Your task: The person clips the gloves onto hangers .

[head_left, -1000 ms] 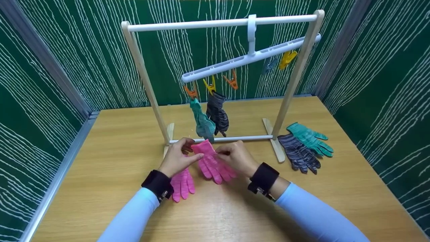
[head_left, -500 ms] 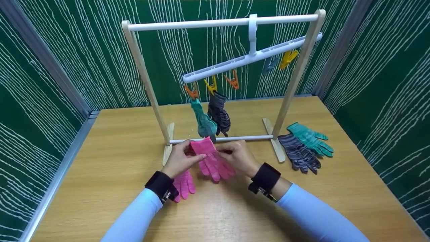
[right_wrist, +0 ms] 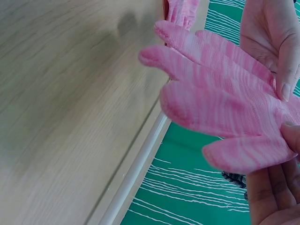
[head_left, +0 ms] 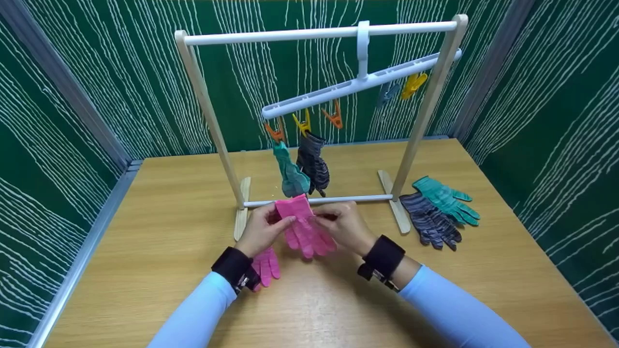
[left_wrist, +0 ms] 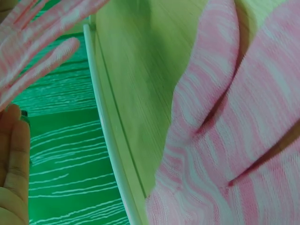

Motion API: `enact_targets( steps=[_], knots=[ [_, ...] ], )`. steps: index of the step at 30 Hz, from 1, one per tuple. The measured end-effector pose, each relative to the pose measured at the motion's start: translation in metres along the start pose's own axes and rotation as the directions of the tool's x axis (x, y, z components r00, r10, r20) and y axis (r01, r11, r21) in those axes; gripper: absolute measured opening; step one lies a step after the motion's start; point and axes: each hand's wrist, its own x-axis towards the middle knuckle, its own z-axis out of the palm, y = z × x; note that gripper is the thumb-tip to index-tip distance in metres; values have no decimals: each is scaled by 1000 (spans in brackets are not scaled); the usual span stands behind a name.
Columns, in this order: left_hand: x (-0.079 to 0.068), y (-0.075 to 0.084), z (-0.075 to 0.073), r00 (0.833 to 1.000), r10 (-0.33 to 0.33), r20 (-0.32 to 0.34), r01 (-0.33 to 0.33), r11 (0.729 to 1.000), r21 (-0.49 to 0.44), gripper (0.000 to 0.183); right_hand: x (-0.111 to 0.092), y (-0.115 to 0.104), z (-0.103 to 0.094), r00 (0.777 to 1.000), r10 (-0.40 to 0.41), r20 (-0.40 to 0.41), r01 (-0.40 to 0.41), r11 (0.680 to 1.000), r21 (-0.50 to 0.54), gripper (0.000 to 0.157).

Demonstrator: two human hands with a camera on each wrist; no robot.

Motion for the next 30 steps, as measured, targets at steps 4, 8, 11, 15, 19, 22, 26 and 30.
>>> enact_targets(
  steps=[4, 8, 11, 15, 19, 22, 26, 30],
  knots=[
    [-1, 1, 1, 1000, 13, -2, -13, 1000, -19, 28, -1, 0, 0, 1000, 5, -3, -5, 1000, 1, 12],
    [-1, 3, 2, 1000, 18, -2, -19, 999, -28, 28, 0, -1, -1, 1000, 19, 0, -19, 1000, 4, 12],
    [-1, 4, 2, 1000, 24, -1, -24, 999, -27, 28, 0, -3, -2, 999, 40, 5, -40, 999, 6, 13],
    [-2, 4, 2, 999, 39, -8, -39, 999, -19, 27, 0, -3, -3, 998, 64, 8, -64, 998, 0, 13],
    [-3, 4, 1, 998, 64, -21, -64, 998, -8, 25, 0, -3, -5, 998, 69, 1, -69, 998, -3, 12],
    [-3, 2, 1, 997, 72, -24, -72, 997, -2, 25, 1, -3, -7, 998, 69, -4, -69, 998, -3, 12],
    [-3, 2, 0, 997, 74, -26, -74, 997, 4, 24, 1, -4, -10, 997, 80, -14, -80, 997, -11, 13],
    [-4, 2, 0, 995, 92, -26, -92, 996, 6, 24, 2, -5, -14, 997, 70, -41, -71, 997, -25, 13]
  ],
)
